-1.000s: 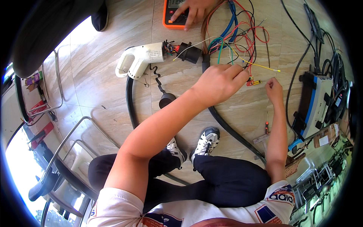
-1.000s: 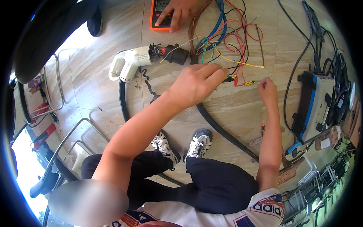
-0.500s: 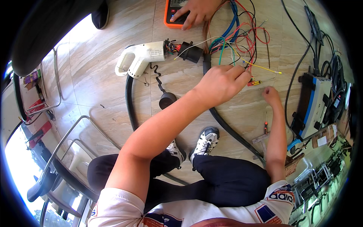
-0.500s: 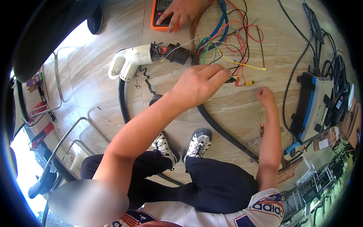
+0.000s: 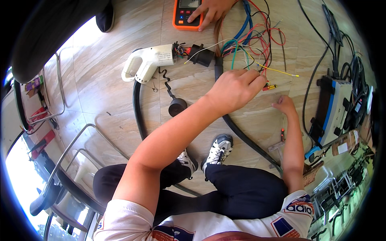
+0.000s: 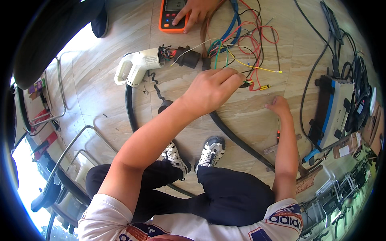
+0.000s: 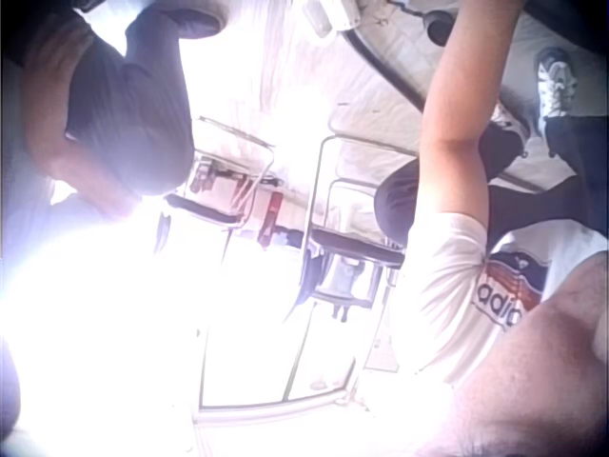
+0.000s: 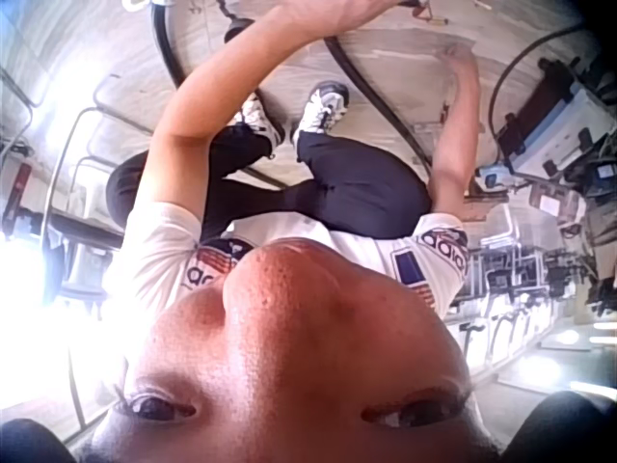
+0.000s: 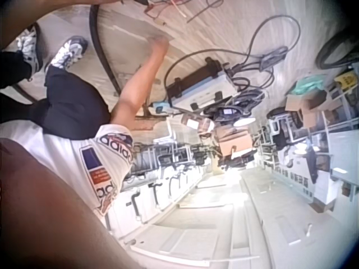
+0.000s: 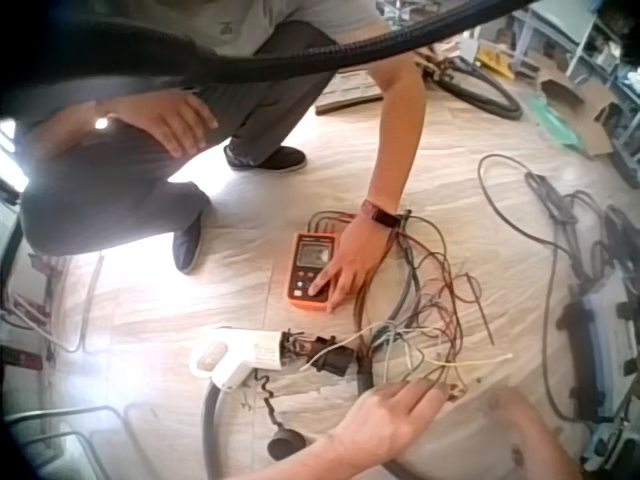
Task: The person sorts colored wires by hand, uses pliers to adjust the wire ends, and measures electrical connections using a handheld multimeter. They then apply tape to a wire bundle and press the components into a white plastic housing with assistance from another person.
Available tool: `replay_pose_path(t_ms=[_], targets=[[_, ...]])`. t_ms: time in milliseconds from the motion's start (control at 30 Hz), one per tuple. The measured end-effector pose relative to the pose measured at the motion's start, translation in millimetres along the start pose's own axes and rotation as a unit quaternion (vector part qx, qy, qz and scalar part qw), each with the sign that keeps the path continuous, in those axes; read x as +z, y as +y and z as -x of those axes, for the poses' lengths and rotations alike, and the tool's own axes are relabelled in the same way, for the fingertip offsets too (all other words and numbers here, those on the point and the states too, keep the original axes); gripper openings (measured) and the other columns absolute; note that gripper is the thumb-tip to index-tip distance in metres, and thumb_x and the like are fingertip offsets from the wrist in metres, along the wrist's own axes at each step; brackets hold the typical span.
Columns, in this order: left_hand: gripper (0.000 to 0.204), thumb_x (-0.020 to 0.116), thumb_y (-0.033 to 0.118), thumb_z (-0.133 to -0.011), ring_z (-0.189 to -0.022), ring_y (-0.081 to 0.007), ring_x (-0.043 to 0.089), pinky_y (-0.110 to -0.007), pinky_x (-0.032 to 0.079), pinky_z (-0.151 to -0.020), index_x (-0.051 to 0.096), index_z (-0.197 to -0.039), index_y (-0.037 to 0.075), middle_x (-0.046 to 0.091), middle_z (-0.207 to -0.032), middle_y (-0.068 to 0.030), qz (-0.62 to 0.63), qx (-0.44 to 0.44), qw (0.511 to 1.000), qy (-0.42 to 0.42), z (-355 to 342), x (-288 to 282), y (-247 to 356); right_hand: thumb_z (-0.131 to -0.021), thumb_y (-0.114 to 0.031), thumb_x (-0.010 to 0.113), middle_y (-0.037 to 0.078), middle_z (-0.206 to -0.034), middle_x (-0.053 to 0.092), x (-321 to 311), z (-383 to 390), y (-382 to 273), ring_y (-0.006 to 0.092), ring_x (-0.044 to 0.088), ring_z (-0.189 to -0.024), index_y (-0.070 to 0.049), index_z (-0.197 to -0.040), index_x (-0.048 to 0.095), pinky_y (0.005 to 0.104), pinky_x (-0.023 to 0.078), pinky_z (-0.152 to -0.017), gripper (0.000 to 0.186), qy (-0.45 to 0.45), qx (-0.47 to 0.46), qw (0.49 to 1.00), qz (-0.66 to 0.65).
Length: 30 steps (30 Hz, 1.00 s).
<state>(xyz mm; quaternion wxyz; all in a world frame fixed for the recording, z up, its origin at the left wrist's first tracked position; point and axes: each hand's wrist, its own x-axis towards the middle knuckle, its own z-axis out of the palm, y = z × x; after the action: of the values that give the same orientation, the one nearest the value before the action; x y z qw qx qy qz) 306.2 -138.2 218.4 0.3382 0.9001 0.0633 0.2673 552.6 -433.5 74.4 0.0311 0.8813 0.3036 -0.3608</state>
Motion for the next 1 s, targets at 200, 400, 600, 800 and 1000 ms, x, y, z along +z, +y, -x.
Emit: replay_pose_path(t_ms=[200,400,600,800,1000], targets=[[0.025,0.061,0.006,-0.075,-0.072,-0.0241,0.064,-0.032,0.053,-0.061,0.06,-0.099,0.004,0.062,-0.093,-0.0074,0.001,-0.005,1.0,-0.01,0.2,0.0,0.9,-0.061,-0.034,0.086,0.016,-0.072,0.066,-4.6,-0.1,-4.2,0.031,0.065,-0.069,-0.002,-0.072,0.062,0.0405,0.051,-0.065,0.042,-0.032,0.023,0.999,0.018],[0.025,0.061,0.006,-0.075,-0.072,-0.024,0.064,-0.032,0.053,-0.061,0.06,-0.099,0.004,0.063,-0.093,-0.0072,0.0,-0.004,1.0,-0.006,-0.9,0.5,0.8,-0.06,-0.033,0.086,0.015,-0.069,0.065,-4.6,0.5,-7.1,0.0287,0.063,-0.065,-0.003,-0.069,0.061,0.0394,0.05,-0.062,0.041,-0.021,0.02,0.999,0.019],[0.025,0.062,0.006,-0.074,-0.072,-0.0239,0.064,-0.032,0.053,-0.061,0.06,-0.099,0.004,0.063,-0.093,-0.0072,-0.002,-0.004,1.0,-0.004,-1.5,0.1,0.7,-0.059,-0.034,0.087,0.014,-0.067,0.064,-3.4,-1.4,-5.9,0.0278,0.063,-0.063,-0.003,-0.068,0.061,0.0387,0.05,-0.06,0.041,-0.024,0.02,0.999,0.023],[0.025,0.062,0.006,-0.073,-0.072,-0.0237,0.064,-0.032,0.053,-0.061,0.06,-0.098,0.004,0.063,-0.092,-0.0071,0.0,-0.002,1.0,0.0,-1.9,1.3,0.3,-0.058,-0.035,0.087,0.015,-0.068,0.064,-4.4,-1.5,-7.1,0.0279,0.063,-0.064,-0.003,-0.067,0.061,0.0389,0.05,-0.061,0.042,-0.023,0.018,0.999,0.026],[0.025,0.062,0.006,-0.074,-0.072,-0.0242,0.064,-0.033,0.053,-0.061,0.059,-0.099,0.004,0.063,-0.093,-0.0074,0.002,-0.007,1.0,-0.002,-1.2,1.6,1.1,-0.058,-0.035,0.087,0.015,-0.066,0.064,-4.4,-2.0,-7.0,0.0285,0.063,-0.062,-0.002,-0.066,0.061,0.0398,0.05,-0.06,0.042,-0.022,0.018,0.999,0.021]])
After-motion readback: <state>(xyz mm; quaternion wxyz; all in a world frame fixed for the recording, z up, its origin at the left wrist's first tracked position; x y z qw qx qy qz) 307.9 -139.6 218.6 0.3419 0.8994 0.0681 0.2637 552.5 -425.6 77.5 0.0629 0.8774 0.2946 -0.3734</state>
